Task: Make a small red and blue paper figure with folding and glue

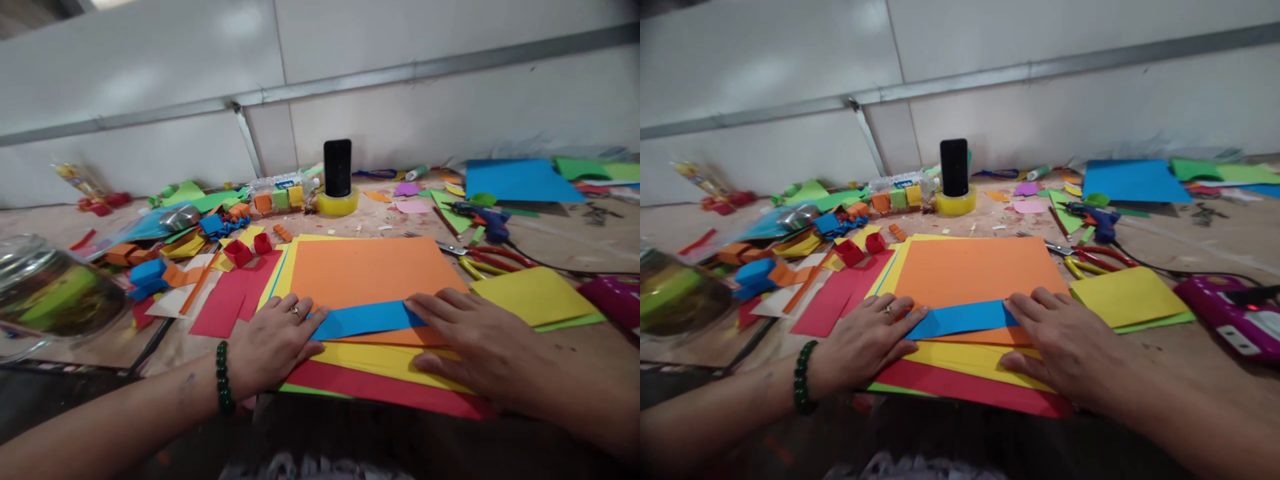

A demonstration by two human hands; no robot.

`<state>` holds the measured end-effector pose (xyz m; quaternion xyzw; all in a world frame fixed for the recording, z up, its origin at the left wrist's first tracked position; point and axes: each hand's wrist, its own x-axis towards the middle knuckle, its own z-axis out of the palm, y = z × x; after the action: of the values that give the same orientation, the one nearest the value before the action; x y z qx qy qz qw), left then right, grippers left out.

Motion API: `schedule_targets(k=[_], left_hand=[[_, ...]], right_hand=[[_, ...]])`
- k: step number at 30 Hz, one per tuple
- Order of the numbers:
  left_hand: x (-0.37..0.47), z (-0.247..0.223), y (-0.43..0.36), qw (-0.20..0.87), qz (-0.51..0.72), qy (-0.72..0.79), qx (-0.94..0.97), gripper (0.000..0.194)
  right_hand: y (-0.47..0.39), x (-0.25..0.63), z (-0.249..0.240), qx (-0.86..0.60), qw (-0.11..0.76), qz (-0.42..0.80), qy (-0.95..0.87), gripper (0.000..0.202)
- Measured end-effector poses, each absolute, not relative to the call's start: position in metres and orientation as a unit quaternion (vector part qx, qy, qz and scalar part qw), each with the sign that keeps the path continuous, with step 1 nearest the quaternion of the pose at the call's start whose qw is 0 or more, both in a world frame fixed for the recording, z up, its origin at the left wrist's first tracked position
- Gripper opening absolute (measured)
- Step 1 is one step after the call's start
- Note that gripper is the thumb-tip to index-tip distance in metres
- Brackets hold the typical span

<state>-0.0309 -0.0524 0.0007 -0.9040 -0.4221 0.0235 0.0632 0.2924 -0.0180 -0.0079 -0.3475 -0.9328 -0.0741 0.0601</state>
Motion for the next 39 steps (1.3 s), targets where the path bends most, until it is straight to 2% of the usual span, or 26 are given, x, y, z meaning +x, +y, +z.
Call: schedule_targets(k=[4, 8, 18, 22, 25, 30, 33, 36, 38, 39], left_hand=[[-0.035, 0.0, -0.055, 0.071, 0.021, -0.421, -0.904, 0.045], [-0.032, 0.0, -0.057, 0.072, 0.023, -0.431, -0.899, 0.04], [-0.035, -0.006, -0.065, 0.085, 0.011, -0.458, -0.885, 0.044], [-0.033, 0.0, -0.061, 0.097, -0.011, -0.437, -0.894, 0.037], [-0.033, 0.01, -0.047, 0.048, -0.028, -0.406, -0.912, 0.033], [-0.041, 0.031, -0.005, -0.162, -0.03, -0.366, -0.916, 0.032], [-0.043, 0.038, 0.022, -0.236, -0.006, -0.322, -0.917, 0.03], [-0.04, 0.04, 0.042, -0.293, 0.035, -0.292, -0.91, 0.028], [-0.037, 0.039, 0.049, -0.315, 0.055, -0.286, -0.903, 0.028], [-0.036, 0.039, 0.051, -0.318, 0.059, -0.285, -0.902, 0.028]], right_hand=[[-0.019, 0.298, -0.01, -0.34, 0.091, -0.09, -0.932, 0.053], [-0.019, 0.298, -0.006, -0.35, 0.076, -0.067, -0.931, 0.054], [-0.026, 0.302, 0.0, -0.382, 0.064, -0.046, -0.921, 0.046], [-0.021, 0.279, 0.019, -0.399, 0.046, -0.106, -0.91, 0.054], [-0.01, 0.261, 0.035, -0.407, 0.059, -0.173, -0.895, 0.066], [0.017, 0.249, 0.061, -0.419, 0.045, -0.192, -0.886, 0.071], [0.034, 0.249, 0.074, -0.468, 0.058, -0.155, -0.868, 0.081], [0.046, 0.246, 0.073, -0.447, 0.056, -0.02, -0.893, 0.091], [0.051, 0.241, 0.064, -0.406, 0.025, 0.109, -0.907, 0.086], [0.054, 0.239, 0.058, -0.392, 0.002, 0.166, -0.905, 0.076]])
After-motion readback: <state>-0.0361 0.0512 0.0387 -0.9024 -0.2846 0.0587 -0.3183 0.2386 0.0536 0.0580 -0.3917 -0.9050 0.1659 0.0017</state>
